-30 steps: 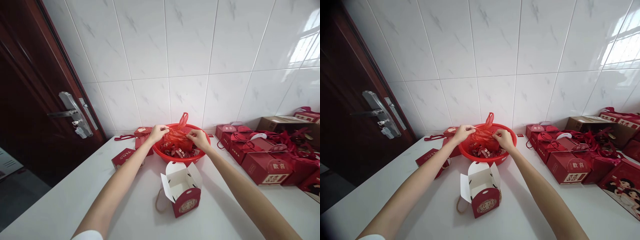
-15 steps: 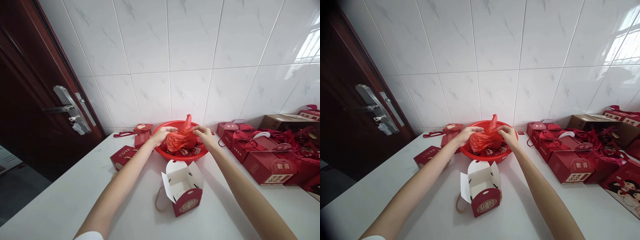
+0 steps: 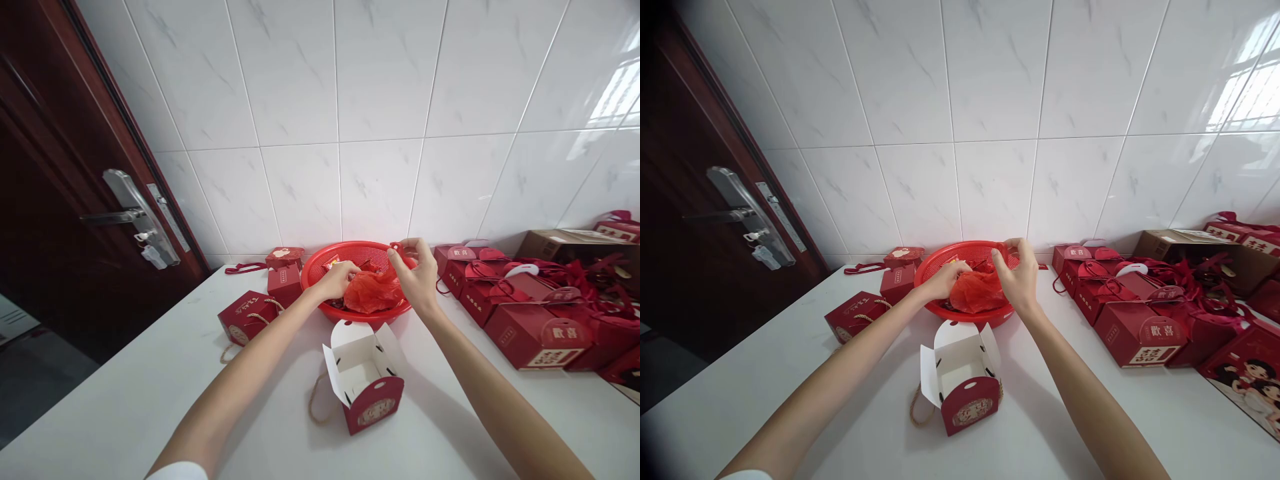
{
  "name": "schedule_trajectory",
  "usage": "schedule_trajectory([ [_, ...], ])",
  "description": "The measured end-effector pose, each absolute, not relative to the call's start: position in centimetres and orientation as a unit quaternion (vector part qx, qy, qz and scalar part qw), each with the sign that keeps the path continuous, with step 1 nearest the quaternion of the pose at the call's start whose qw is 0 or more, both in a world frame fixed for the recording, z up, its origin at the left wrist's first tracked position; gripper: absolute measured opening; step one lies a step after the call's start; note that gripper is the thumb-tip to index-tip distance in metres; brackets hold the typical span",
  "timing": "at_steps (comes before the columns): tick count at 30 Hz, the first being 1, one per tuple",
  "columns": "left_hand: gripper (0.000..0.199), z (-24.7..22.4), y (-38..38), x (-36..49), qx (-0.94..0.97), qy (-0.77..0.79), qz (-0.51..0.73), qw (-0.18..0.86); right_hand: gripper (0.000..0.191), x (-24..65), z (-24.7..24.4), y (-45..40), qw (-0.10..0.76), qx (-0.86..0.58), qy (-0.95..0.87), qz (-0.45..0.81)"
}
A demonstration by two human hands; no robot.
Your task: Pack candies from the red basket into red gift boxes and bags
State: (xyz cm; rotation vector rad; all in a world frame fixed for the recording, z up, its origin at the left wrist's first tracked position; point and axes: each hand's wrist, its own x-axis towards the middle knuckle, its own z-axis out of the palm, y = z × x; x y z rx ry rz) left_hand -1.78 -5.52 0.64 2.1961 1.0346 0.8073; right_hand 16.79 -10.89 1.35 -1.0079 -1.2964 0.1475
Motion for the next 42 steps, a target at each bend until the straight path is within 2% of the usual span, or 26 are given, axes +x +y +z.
schedule_trajectory([
  [4,0.013,1.9,-5.9,-1.3,0.807,0.430,0.389,0.113,0.018,17.1,2.4,-11.3,0.658,-0.431,-0.612,-0.081],
  [6,0.017,2.5,-6.2,-1.1,0.810,0.429,0.393,0.078,0.022,17.1,2.7,-11.3,0.626,-0.436,-0.635,-0.118],
  [8,0.019,2.8,-6.5,-1.0,0.815,0.414,0.395,0.084,0.021,16.9,2.7,-11.0,0.578,-0.452,-0.671,-0.107],
  [12,0.027,2.8,-6.6,-1.2,0.796,0.394,0.429,0.166,0.014,16.6,1.7,-10.0,0.489,-0.482,-0.727,0.010],
  [14,0.031,2.7,-6.3,-1.7,0.759,0.404,0.452,0.236,0.015,17.0,1.1,-9.4,0.502,-0.493,-0.706,0.082],
  [18,0.026,2.3,-5.5,-3.5,0.630,0.453,0.529,0.345,0.021,18.7,0.3,-8.6,0.575,-0.511,-0.610,0.191],
  [22,0.032,1.9,-5.2,-4.6,0.665,0.452,0.491,0.335,0.027,19.3,0.9,-8.2,0.594,-0.490,-0.603,0.208],
  [24,0.029,1.8,-5.3,-4.4,0.710,0.423,0.466,0.315,0.026,18.4,1.5,-8.2,0.586,-0.479,-0.623,0.195],
  [27,0.014,2.0,-5.7,-3.7,0.748,0.382,0.467,0.275,0.021,16.6,2.1,-8.1,0.525,-0.475,-0.681,0.190],
  [29,0.030,2.3,-5.9,-3.3,0.777,0.371,0.439,0.256,0.015,15.6,2.2,-8.0,0.474,-0.470,-0.717,0.199],
  [31,0.030,2.5,-6.1,-3.3,0.806,0.360,0.396,0.251,0.015,15.3,2.1,-7.9,0.448,-0.458,-0.736,0.217],
  [34,0.025,2.4,-5.7,-3.8,0.798,0.363,0.410,0.253,0.013,15.7,1.7,-7.7,0.489,-0.439,-0.705,0.267],
  [37,0.026,1.8,-4.6,-4.8,0.702,0.418,0.513,0.262,0.018,17.0,1.2,-7.0,0.606,-0.454,-0.568,0.322],
  [39,0.028,1.3,-3.8,-5.5,0.608,0.474,0.575,0.274,0.024,18.0,0.6,-6.3,0.667,-0.473,-0.473,0.329],
  [42,0.030,0.7,-3.1,-6.2,0.527,0.543,0.587,0.289,0.030,19.4,-0.3,-5.3,0.701,-0.492,-0.412,0.312],
])
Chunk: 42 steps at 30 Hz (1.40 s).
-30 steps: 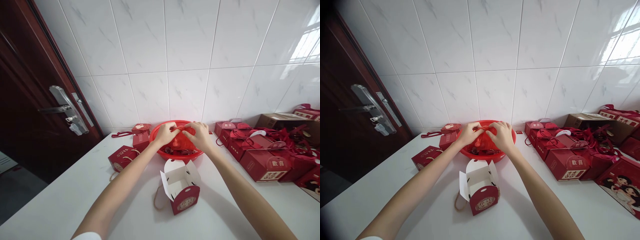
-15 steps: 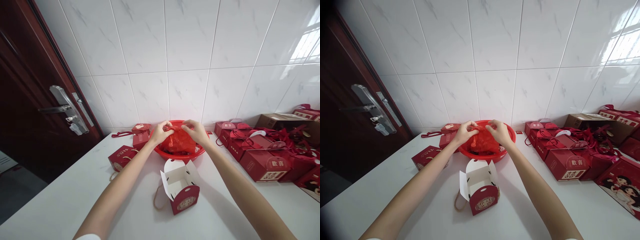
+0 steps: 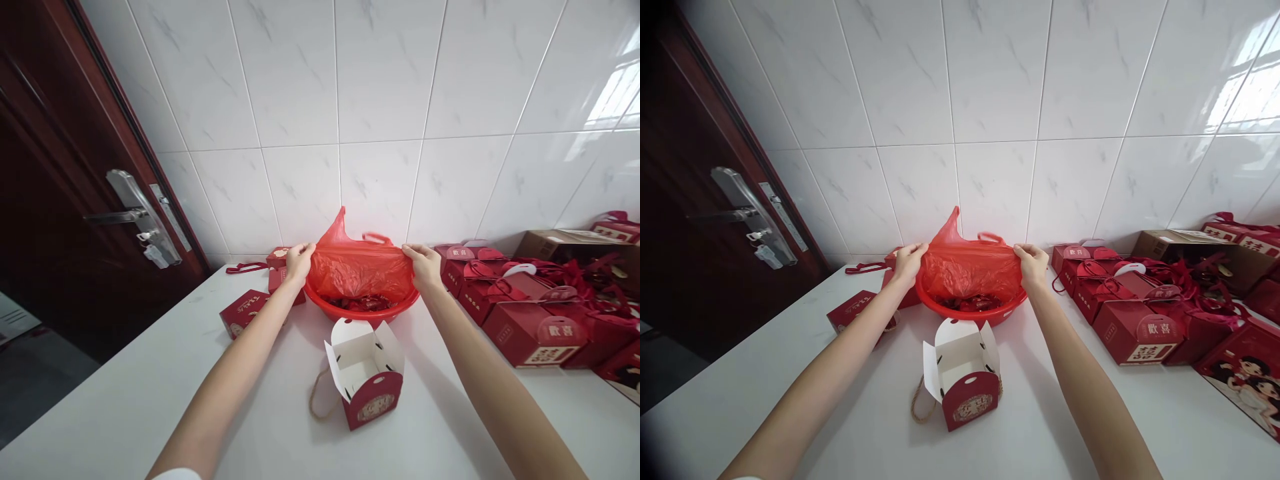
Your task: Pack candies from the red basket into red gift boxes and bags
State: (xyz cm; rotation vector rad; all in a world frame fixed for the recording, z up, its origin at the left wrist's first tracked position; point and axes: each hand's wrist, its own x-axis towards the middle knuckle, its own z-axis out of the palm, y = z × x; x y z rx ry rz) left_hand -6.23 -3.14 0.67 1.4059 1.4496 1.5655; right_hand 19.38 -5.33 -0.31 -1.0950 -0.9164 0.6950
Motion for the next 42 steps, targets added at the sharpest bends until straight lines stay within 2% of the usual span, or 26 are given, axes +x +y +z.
schedule_trajectory([
  [4,0.021,0.6,-3.9,-6.6,0.530,0.571,0.565,0.270,0.039,20.5,-1.1,-5.6,0.709,-0.514,-0.388,0.288],
  [6,0.020,1.0,-5.0,-6.8,0.588,0.567,0.527,0.233,0.045,21.1,-1.2,-6.5,0.686,-0.544,-0.422,0.235],
  [8,0.028,1.4,-6.5,-7.2,0.692,0.558,0.422,0.179,0.045,21.8,-1.1,-7.9,0.603,-0.582,-0.522,0.158],
  [11,0.049,2.1,-8.6,-7.5,0.758,0.586,0.277,0.075,0.048,22.7,-0.9,-9.7,0.421,-0.602,-0.676,0.051],
  [13,0.050,2.4,-9.6,-7.4,0.734,0.618,0.282,-0.008,0.055,23.0,-0.9,-10.6,0.356,-0.614,-0.704,-0.022],
  [15,0.039,2.8,-10.1,-7.2,0.718,0.629,0.291,-0.061,0.058,23.1,-0.9,-11.1,0.327,-0.625,-0.706,-0.063],
  [17,0.039,3.1,-10.4,-7.1,0.738,0.628,0.243,-0.039,0.056,22.9,-0.9,-11.3,0.291,-0.623,-0.724,-0.047],
  [20,0.046,3.4,-10.5,-6.7,0.784,0.605,0.114,0.079,0.043,22.2,-1.1,-10.6,0.250,-0.609,-0.753,0.001],
  [22,0.060,3.4,-10.2,-6.2,0.792,0.594,0.065,0.127,0.033,21.3,-1.3,-9.8,0.287,-0.605,-0.741,0.045],
  [24,0.077,3.1,-9.7,-5.6,0.788,0.600,0.042,0.131,0.026,20.3,-1.6,-8.9,0.363,-0.601,-0.701,0.124],
  [27,0.084,2.8,-8.6,-4.8,0.778,0.617,0.045,0.112,0.019,19.1,-1.4,-7.7,0.457,-0.582,-0.634,0.223],
  [29,0.084,2.9,-7.9,-4.8,0.775,0.612,0.093,0.126,0.021,18.9,-0.9,-7.0,0.532,-0.548,-0.572,0.299],
  [31,0.079,3.6,-7.3,-5.2,0.768,0.594,0.174,0.168,0.025,19.0,0.1,-6.4,0.594,-0.500,-0.505,0.378],
  [37,0.052,7.6,-5.9,-6.5,0.631,0.514,0.462,0.352,0.021,19.9,3.0,-5.3,0.672,-0.357,-0.434,0.483],
  [40,0.028,10.0,-5.4,-6.7,0.568,0.430,0.540,0.448,0.016,19.7,4.3,-5.3,0.697,-0.305,-0.430,0.486],
  [42,0.021,11.5,-5.0,-6.8,0.551,0.378,0.571,0.478,0.011,19.6,5.2,-5.7,0.700,-0.290,-0.433,0.489],
])
